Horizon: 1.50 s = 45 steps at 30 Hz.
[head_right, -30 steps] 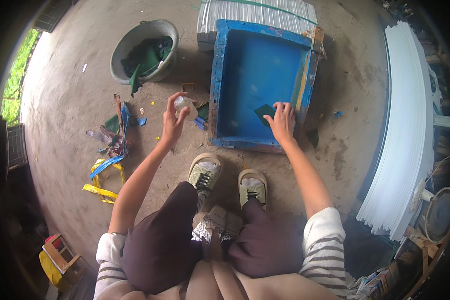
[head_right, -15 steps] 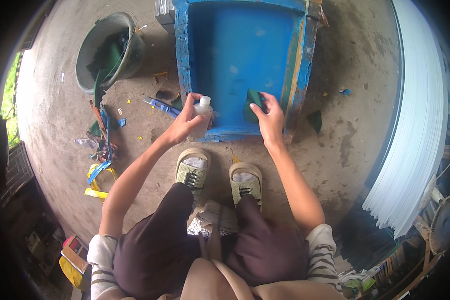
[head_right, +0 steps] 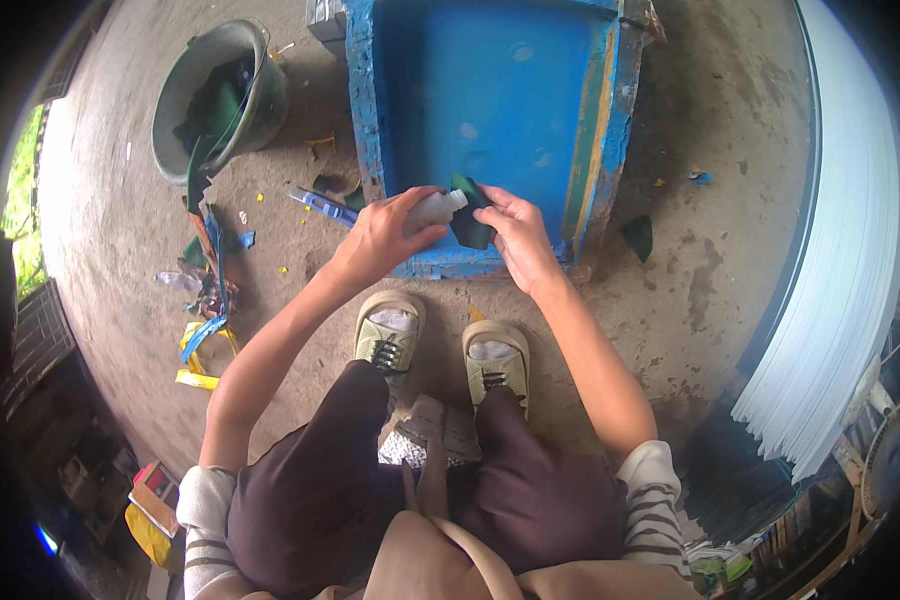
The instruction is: The person sits on the floor and cleans a blue rectangular tray. They use a green cloth to wipe the inside surface of the tray and then use a small bottle to apply a liquid to the cloth before continuing to wipe the tray.
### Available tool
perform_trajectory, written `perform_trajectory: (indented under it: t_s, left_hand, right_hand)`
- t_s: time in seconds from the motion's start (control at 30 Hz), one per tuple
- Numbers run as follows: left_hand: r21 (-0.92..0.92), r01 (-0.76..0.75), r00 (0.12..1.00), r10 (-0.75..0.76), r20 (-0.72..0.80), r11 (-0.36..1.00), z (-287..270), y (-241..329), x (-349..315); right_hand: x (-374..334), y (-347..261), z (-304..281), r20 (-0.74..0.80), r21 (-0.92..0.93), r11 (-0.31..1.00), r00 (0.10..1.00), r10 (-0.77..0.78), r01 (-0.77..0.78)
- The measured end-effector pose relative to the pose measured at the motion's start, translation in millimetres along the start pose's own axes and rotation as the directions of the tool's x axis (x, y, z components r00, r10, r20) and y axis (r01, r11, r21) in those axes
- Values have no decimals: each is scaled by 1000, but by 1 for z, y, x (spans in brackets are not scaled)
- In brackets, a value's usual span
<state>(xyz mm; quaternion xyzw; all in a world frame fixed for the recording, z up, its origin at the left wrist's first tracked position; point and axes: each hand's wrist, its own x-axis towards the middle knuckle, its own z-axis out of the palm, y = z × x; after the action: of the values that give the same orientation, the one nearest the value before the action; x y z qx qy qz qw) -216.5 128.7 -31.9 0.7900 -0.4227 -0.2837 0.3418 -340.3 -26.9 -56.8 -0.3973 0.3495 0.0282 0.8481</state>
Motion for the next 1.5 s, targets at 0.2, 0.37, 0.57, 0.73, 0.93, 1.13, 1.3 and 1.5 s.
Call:
perform_trajectory:
  t_s: [0.2, 0.37, 0.57, 0.73, 0.93, 1.13, 1.3, 1.5]
  left_hand:
    - [93, -5, 1000, 8, -27, 996, -3, 4, 3]
    - [107, -30, 998, 35, -43, 994, -4, 0, 2]
    - [-157, -53, 941, -3, -338, 986, -4, -31, -16]
    - [-554, -42, 771, -326, -547, 831, 4, -63, -41]
    - [-435, 55, 736, -331, -590, 899, -3, -93, -62]
    - [-412, 112, 710, -363, -604, 904, -4, -93, -61]
    - [-436, 87, 731, -355, -583, 896, 2, -97, -67]
    - [-423, 94, 780, -331, -531, 901, 6, -88, -62]
  right_hand:
    - [-2, -6, 6, -10, 42, 999, 1000, 13, -13]
    - [2, -2, 2, -17, 14, 1000, 1000, -11, 12]
    - [31, -33, -11, -131, -729, 621, 832, -539, 288]
    - [62, 2, -35, 566, -822, -450, 588, -578, 349]
    - [70, -18, -60, 825, -476, -637, 559, -85, 606]
    - [67, -18, -43, 639, -758, -520, 611, -467, 395]
    - [51, -6, -49, 759, -627, -615, 553, -344, 478]
    - [51, 6, -41, 801, -539, -591, 583, -139, 600]
